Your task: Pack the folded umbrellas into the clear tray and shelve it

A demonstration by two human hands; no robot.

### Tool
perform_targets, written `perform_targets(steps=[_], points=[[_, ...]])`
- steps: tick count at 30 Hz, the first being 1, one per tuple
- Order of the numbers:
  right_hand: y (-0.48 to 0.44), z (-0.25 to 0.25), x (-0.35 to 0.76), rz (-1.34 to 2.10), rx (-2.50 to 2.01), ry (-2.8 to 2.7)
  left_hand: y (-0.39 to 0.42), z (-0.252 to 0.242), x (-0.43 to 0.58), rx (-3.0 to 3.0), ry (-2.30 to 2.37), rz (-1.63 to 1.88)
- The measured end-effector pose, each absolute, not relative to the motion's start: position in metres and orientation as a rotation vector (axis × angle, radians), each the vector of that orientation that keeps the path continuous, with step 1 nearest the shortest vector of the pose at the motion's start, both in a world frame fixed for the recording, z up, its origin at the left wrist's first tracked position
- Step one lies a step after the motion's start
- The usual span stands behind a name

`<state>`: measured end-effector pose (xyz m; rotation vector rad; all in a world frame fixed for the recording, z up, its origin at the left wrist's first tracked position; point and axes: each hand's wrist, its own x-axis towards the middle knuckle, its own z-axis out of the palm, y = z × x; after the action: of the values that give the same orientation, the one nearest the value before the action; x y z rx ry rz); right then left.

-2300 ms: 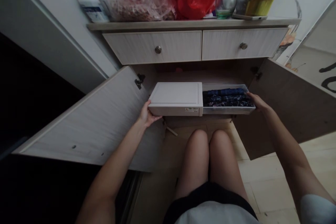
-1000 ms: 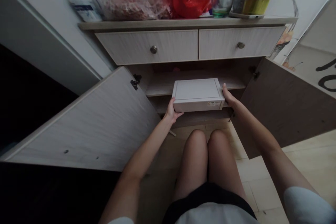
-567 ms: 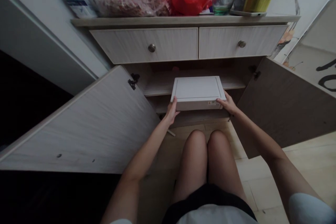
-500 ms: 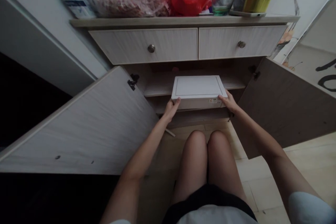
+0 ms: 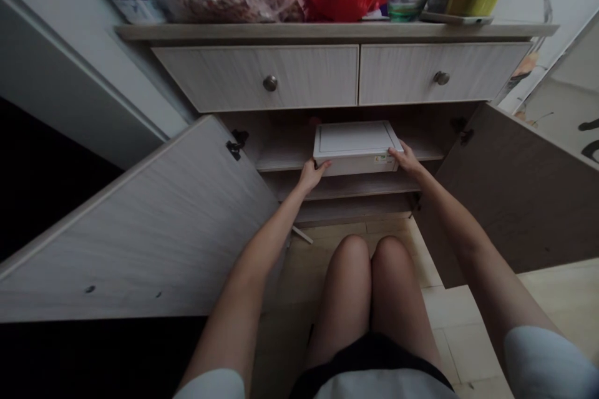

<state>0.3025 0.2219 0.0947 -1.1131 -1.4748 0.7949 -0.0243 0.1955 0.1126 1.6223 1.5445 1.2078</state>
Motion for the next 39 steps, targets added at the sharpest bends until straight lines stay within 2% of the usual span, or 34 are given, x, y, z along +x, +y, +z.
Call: perform_targets(steps=[13,15,19,22,26,39], points=[[0.252,0.071,0.308,0.805,-1.208,-1.538,0.22,0.092,-0.03,1.748,1.718,1.023],[0.251,0.074,0.311,0.619,-1.282,-1.606,0.218,0.092,-0.03,1.814,1.769,0.99],[0.22,0.073,0.301,-0.126,-1.448,-1.722,0.201,0.085,-0.025,2.188,1.833,1.212],[0.187,0.063,0.275,-0.479,-1.449,-1.979,0.186,0.075,-0.014,2.613,1.662,1.01],[0.171,0.05,0.246,-0.513,-1.445,-2.205,0.184,0.067,-0.001,2.773,1.667,0.764],[0.209,0.055,0.24,-0.549,-1.565,-2.175,0.223,0.072,0.001,2.79,1.675,0.767]])
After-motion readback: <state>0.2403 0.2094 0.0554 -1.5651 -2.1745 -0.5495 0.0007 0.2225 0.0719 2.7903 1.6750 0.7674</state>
